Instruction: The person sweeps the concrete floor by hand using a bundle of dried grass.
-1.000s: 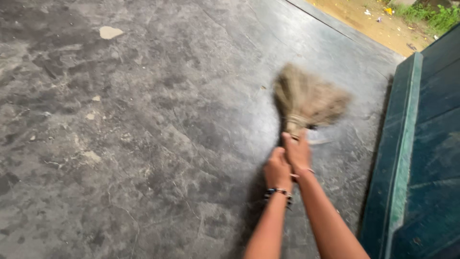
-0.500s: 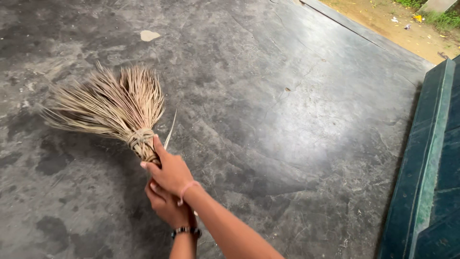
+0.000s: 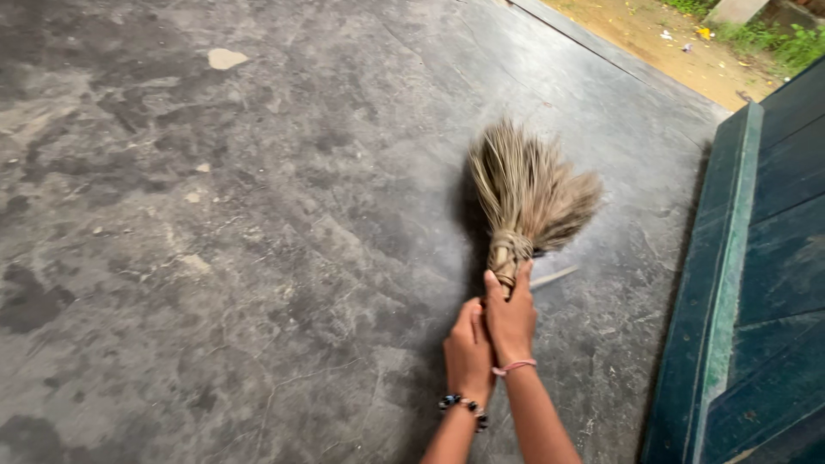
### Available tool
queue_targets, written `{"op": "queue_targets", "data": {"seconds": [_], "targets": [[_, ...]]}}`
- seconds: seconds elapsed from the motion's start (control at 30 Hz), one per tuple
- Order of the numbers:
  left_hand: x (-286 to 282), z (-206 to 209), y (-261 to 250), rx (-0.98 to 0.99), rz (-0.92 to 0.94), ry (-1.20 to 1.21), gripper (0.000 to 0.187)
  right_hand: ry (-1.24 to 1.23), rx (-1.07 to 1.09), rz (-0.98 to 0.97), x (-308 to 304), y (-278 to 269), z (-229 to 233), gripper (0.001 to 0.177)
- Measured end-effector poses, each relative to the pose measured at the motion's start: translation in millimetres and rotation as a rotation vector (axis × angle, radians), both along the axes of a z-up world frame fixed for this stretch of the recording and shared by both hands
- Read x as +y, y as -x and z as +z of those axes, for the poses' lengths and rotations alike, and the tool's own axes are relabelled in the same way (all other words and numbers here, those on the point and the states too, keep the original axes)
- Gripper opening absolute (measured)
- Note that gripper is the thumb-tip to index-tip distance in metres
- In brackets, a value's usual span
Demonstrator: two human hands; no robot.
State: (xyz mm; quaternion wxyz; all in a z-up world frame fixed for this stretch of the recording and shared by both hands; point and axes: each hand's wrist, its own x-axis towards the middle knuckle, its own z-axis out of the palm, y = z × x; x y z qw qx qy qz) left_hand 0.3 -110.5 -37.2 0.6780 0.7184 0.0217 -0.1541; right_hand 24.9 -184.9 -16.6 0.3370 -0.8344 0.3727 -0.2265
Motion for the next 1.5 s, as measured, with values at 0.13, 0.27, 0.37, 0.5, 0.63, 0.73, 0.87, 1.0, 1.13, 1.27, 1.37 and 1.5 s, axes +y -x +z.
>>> {"op": "queue_targets", "data": {"seconds": [0.13, 0.27, 0.37, 0.5, 0.63, 0.73, 0.87, 1.0, 1.13, 1.27, 1.37, 1.5], "targets": [[-17.5, -17.0, -0.6, 0.014, 0.037, 0.004, 0.043, -0.056, 0.184, -0.002, -21.5, -2.4, -15.6, 0.078], [6.4, -28.5, -22.9, 0.156, 0.173, 0.054, 0.043, 0.013, 0.23, 0.22, 8.7, -41.2, -20.3, 0.076], [48.8, -36.0, -41.1, 0.151, 0.319, 0.06, 0.047, -0.036, 0.323, 0.45, 63.1, -73.3, -15.9, 0.085], [118.4, -34.7, -44.0, 0.059, 0.718, 0.468, 0.049, 0.094, 0.349, 0.855, 155.8, -99.5, 0.4, 0.064], [182.7, -14.1, -25.9, -0.09, 0.857, 0.37, 0.047, -0.139, 0.279, 1.161, 242.4, -65.6, 39.6, 0.085], [226.3, 2.9, -7.6, -0.439, 0.786, 0.368, 0.047, -0.114, 0.063, 1.103, 271.0, -31.2, 63.8, 0.078], [220.4, 3.2, -5.7, -0.164, 0.726, 0.412, 0.046, -0.331, 0.114, 0.939, 258.7, -28.9, 76.2, 0.082], [157.8, 4.9, -4.8, 0.0, 0.482, 0.362, 0.054, -0.276, -0.112, 0.689, 191.2, -20.1, 68.2, 0.075], [80.8, 6.1, 3.0, 0.216, 0.152, 0.129, 0.059, -0.353, 0.058, 0.261, 95.4, -2.7, 41.0, 0.076], [16.8, -6.6, -1.2, -0.082, 0.062, 0.088, 0.056, -0.002, 0.106, 0.103, 6.2, 2.8, -0.9, 0.079], [5.3, -23.1, -12.1, 0.138, -0.079, 0.017, 0.053, 0.139, 0.179, 0.096, -6.1, -9.3, -23.8, 0.083], [33.2, -44.8, -50.5, 0.191, -0.056, 0.055, 0.049, 0.155, 0.306, 0.174, 26.3, -54.4, -23.8, 0.085]]}}
